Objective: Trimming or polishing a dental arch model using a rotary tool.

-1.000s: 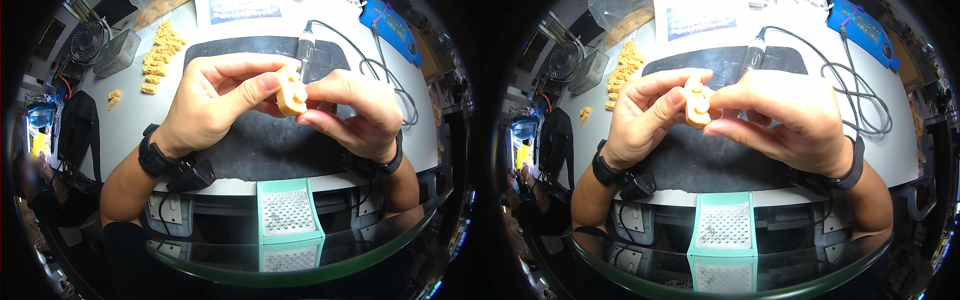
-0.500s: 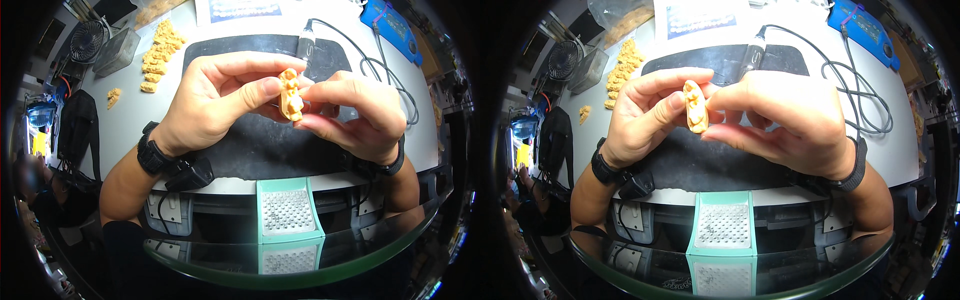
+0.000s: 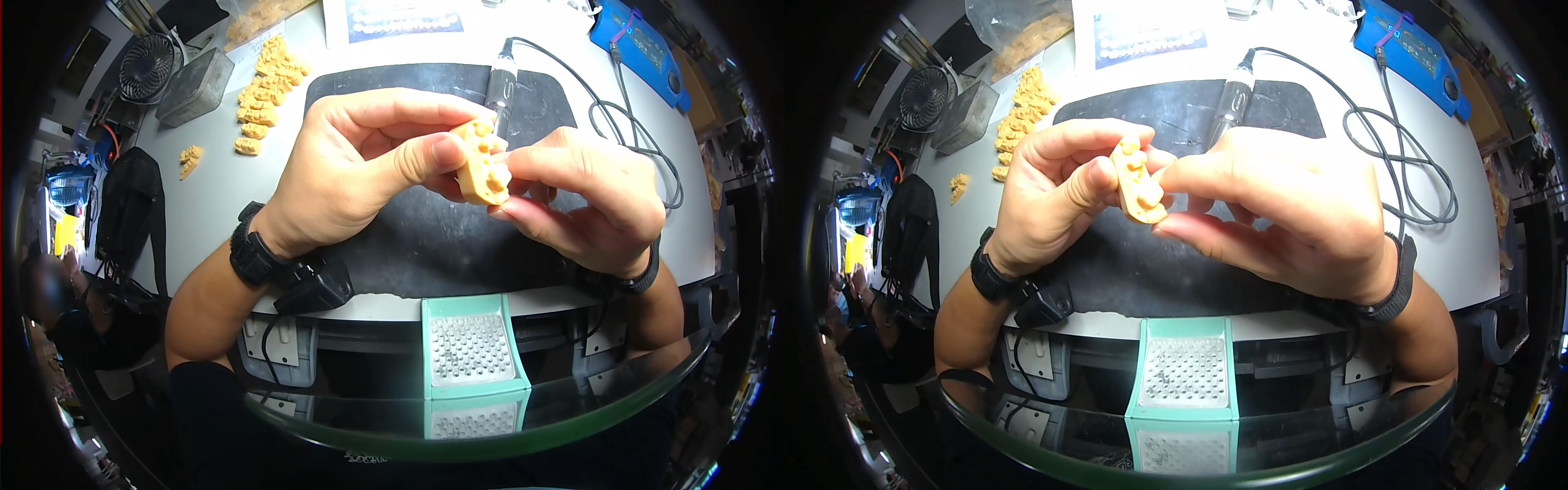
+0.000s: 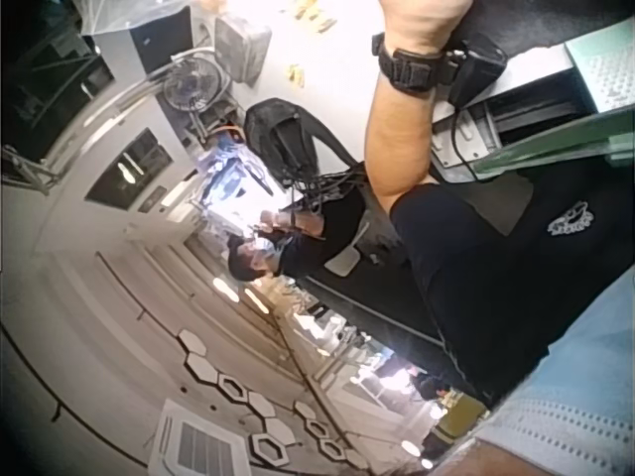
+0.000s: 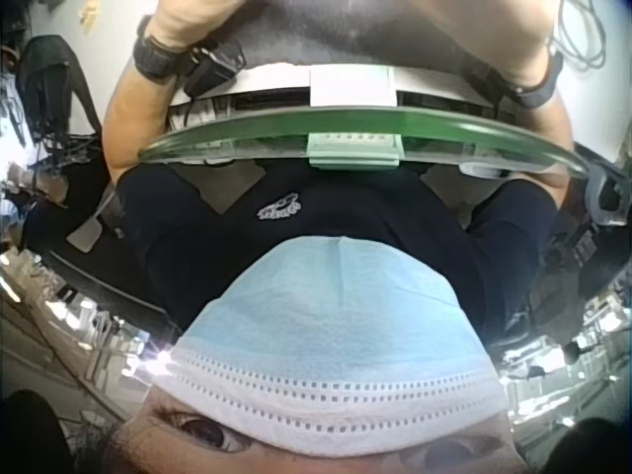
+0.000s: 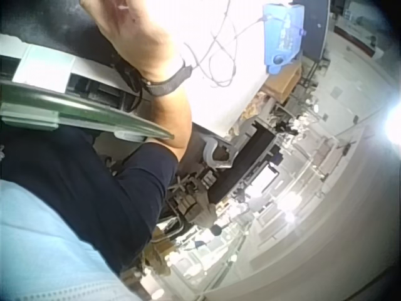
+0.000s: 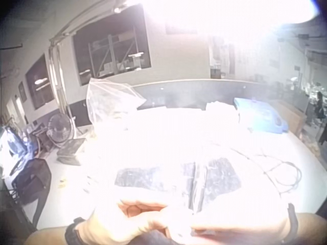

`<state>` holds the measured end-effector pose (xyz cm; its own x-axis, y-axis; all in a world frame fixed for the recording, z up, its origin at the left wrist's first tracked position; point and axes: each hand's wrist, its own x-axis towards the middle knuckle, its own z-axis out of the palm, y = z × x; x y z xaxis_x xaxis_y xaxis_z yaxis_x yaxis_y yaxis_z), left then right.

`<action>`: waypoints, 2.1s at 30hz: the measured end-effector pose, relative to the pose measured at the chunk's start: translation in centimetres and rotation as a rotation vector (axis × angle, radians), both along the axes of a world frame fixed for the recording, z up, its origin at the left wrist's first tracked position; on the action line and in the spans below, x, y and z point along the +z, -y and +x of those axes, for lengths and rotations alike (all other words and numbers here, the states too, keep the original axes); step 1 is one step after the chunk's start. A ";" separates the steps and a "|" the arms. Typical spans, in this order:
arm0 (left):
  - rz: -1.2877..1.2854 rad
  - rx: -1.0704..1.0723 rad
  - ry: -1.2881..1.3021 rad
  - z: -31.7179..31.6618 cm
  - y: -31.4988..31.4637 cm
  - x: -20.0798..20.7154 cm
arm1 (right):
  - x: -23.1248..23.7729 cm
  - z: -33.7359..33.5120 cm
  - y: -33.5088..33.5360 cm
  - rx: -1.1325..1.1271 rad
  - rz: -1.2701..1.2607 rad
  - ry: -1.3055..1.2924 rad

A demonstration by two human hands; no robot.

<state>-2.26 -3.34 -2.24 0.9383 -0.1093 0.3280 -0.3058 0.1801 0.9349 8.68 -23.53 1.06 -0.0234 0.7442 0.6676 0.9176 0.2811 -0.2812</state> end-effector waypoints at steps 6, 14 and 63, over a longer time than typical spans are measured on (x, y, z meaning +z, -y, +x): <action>0.018 0.037 0.058 0.2 -0.3 -0.3 | 0.4 -0.2 0.0 -0.015 -0.025 -0.053; 0.007 0.047 0.038 0.1 0.1 -0.3 | 0.0 -0.1 -0.1 -0.020 0.043 -0.064; 0.020 0.055 0.026 0.1 0.2 0.2 | 0.2 0.0 0.3 -0.061 0.017 -0.076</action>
<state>-2.19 -3.59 -2.03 0.9342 -0.0648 0.3509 -0.3391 0.1441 0.9296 8.68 -23.80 1.29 0.0732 0.7309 0.6786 0.9092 0.2306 -0.3465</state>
